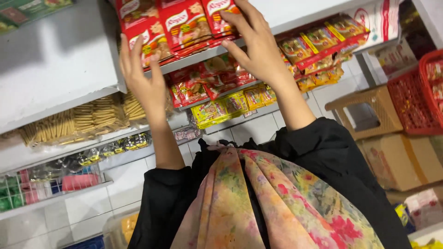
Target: The person organizes packets of seasoning on store shelves by picking them up from a red basket and placing them into neat stacks on the shelf.
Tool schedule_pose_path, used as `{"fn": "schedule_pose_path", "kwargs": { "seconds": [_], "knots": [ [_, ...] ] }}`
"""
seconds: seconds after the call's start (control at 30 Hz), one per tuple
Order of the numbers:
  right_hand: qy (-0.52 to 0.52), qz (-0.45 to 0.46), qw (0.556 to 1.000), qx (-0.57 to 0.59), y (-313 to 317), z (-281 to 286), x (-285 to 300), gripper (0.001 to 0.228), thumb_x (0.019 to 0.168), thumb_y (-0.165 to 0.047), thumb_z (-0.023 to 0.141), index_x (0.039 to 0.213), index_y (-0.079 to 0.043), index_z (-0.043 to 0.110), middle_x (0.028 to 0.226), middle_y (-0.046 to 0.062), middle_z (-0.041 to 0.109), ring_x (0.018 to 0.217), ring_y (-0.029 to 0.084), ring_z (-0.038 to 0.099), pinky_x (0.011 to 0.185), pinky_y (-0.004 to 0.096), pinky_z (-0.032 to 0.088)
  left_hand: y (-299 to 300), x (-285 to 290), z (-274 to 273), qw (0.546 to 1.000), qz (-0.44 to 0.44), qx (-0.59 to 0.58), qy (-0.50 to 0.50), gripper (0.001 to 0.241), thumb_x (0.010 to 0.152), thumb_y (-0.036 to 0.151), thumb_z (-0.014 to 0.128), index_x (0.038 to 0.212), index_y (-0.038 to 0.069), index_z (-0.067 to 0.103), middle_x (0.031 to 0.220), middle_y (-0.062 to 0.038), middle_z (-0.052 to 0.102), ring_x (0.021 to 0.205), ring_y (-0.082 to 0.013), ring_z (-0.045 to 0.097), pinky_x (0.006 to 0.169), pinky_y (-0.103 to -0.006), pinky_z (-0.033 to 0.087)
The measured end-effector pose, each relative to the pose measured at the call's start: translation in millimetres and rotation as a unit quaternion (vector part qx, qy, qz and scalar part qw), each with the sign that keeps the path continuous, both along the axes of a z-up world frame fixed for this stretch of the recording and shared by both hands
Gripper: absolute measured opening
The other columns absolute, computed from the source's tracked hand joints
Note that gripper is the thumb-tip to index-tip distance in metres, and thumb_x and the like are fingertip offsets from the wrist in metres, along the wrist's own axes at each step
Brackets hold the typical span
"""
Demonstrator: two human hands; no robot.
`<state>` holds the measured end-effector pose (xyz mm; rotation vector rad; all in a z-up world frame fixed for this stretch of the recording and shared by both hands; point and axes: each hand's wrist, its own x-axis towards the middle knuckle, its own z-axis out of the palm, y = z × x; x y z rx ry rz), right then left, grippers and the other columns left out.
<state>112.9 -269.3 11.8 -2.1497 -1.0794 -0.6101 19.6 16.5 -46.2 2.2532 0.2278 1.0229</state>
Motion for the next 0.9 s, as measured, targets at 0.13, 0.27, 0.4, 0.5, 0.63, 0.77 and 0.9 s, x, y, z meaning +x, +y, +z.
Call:
{"fn": "schedule_pose_path", "kwargs": {
  "seconds": [0.13, 0.27, 0.4, 0.5, 0.63, 0.77, 0.9],
  "knots": [
    [0.123, -0.036, 0.991, -0.028, -18, -1, 0, 0.049, 0.112, -0.019, 0.069, 0.158, -0.015, 0.051, 0.162, 0.014, 0.044, 0.14, 0.04, 0.051, 0.12, 0.046, 0.043, 5, -4, 12, 1.0, -0.016, -0.002, -0.02, 0.044, 0.108, 0.018, 0.062, 0.151, 0.01, 0.056, 0.167, -0.015, 0.043, 0.156, -0.036, 0.04, 0.132, -0.0511, 0.03],
    [0.033, -0.027, 0.996, 0.078, -62, -12, -14, 0.046, 0.108, -0.013, 0.07, 0.15, -0.009, 0.052, 0.16, 0.018, 0.04, 0.15, 0.041, 0.045, 0.125, 0.048, 0.041, -28, -20, 2, 0.987, 0.069, -0.003, -0.146, 0.039, 0.111, 0.019, 0.064, 0.145, 0.004, 0.056, 0.156, -0.015, 0.052, 0.147, -0.0322, 0.047, 0.127, -0.0458, 0.033],
    [0.068, -0.083, 0.982, 0.158, -114, -58, -47, 0.036, 0.104, -0.012, 0.068, 0.139, -0.009, 0.061, 0.152, 0.013, 0.053, 0.147, 0.034, 0.051, 0.125, 0.05, 0.041, -103, -34, -39, 0.963, -0.054, -0.106, -0.241, 0.026, 0.107, 0.019, 0.063, 0.127, 0.002, 0.057, 0.129, -0.011, 0.055, 0.113, -0.0235, 0.054, 0.103, -0.0401, 0.044],
    [0.197, -0.117, 0.962, 0.15, -157, -106, -75, 0.032, 0.102, -0.012, 0.067, 0.134, -0.009, 0.063, 0.146, 0.014, 0.057, 0.141, 0.034, 0.052, 0.121, 0.047, 0.04, -180, -27, -79, 0.982, -0.163, -0.066, -0.071, 0.019, 0.101, 0.008, 0.06, 0.118, 0.0, 0.06, 0.123, -0.015, 0.062, 0.117, -0.0306, 0.06, 0.11, -0.0447, 0.048],
    [0.312, -0.171, 0.921, 0.158, -216, -157, -122, 0.037, 0.095, -0.008, 0.065, 0.132, -0.009, 0.064, 0.138, 0.013, 0.059, 0.132, 0.031, 0.056, 0.11, 0.041, 0.046, -274, -3, -114, 0.883, -0.446, -0.024, 0.143, 0.036, 0.091, 0.002, 0.062, 0.127, -0.001, 0.06, 0.134, -0.03, 0.058, 0.126, -0.0462, 0.054, 0.105, -0.0488, 0.042],
    [0.399, -0.294, 0.839, 0.226, -284, -179, -176, 0.033, 0.098, -0.008, 0.064, 0.131, -0.008, 0.065, 0.134, 0.013, 0.064, 0.124, 0.029, 0.063, 0.1, 0.038, 0.052, -368, 23, -131, 0.777, -0.58, 0.02, 0.245, 0.029, 0.092, 0.009, 0.064, 0.121, 0.004, 0.065, 0.118, -0.019, 0.068, 0.114, -0.0395, 0.062, 0.101, -0.0474, 0.046],
    [0.395, -0.429, 0.768, 0.266, -368, -174, -211, 0.032, 0.097, -0.007, 0.064, 0.129, -0.008, 0.065, 0.129, 0.012, 0.068, 0.116, 0.026, 0.068, 0.098, 0.036, 0.053, -471, 50, -120, 0.679, -0.679, 0.041, 0.278, 0.03, 0.091, 0.011, 0.064, 0.12, 0.004, 0.067, 0.116, -0.017, 0.07, 0.112, -0.0376, 0.064, 0.099, -0.0469, 0.048]
  ]
}}
